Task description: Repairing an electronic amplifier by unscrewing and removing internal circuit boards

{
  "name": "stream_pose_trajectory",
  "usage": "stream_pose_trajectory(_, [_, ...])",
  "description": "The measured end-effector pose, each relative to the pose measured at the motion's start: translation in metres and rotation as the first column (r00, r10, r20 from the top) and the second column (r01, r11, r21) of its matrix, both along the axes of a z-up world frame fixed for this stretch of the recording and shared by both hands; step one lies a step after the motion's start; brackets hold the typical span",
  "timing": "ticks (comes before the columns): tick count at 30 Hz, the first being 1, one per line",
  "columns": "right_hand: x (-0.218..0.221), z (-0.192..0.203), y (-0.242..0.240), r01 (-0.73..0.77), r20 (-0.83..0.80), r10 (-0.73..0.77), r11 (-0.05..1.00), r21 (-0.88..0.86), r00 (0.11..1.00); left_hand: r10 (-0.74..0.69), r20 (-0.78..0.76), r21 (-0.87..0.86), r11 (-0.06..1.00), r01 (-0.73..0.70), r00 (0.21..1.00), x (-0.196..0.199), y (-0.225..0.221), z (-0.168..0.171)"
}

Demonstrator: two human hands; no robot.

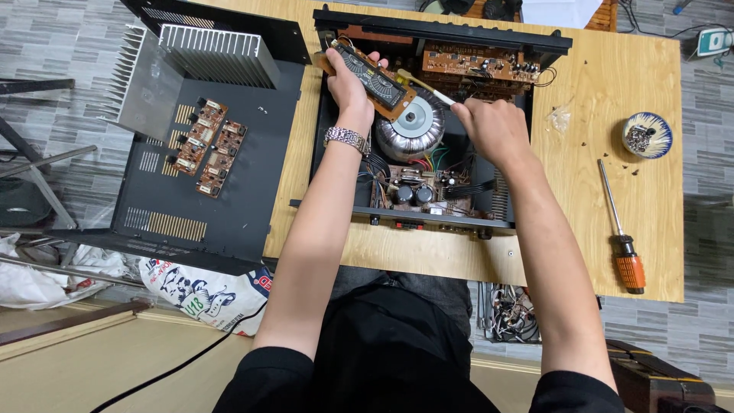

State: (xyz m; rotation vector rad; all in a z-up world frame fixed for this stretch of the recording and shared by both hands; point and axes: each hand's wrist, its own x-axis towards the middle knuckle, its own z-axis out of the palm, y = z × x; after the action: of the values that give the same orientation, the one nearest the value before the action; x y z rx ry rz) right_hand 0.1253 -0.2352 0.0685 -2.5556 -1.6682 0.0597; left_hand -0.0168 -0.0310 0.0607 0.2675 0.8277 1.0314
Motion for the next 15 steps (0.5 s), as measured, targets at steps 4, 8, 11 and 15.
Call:
stream_pose_trajectory(4, [0.003,-0.005,0.001,0.025,0.018,-0.025,1.0,0.018,1.0,-0.016,-0.029,-0.013,1.0,0.016,0.999,-0.002,-0.001,0.004])
stream_pose_trajectory(8, [0.002,-0.011,0.004,-0.024,0.044,0.02,0.996,0.08,0.999,-0.012,-0.029,-0.015,1.0,0.012,1.0,-0.003,-0.003,0.006])
stream_pose_trajectory(11, [-0.005,-0.006,0.011,-0.046,0.024,0.045,0.997,0.064,0.999,-0.002,0.001,-0.021,1.0,0.002,1.0,-0.002,-0.002,0.005])
stream_pose_trajectory(15, [-0.013,-0.007,0.018,-0.042,0.008,0.042,0.999,-0.01,0.999,0.008,0.065,-0.033,0.999,-0.005,0.998,-0.004,-0.004,0.01])
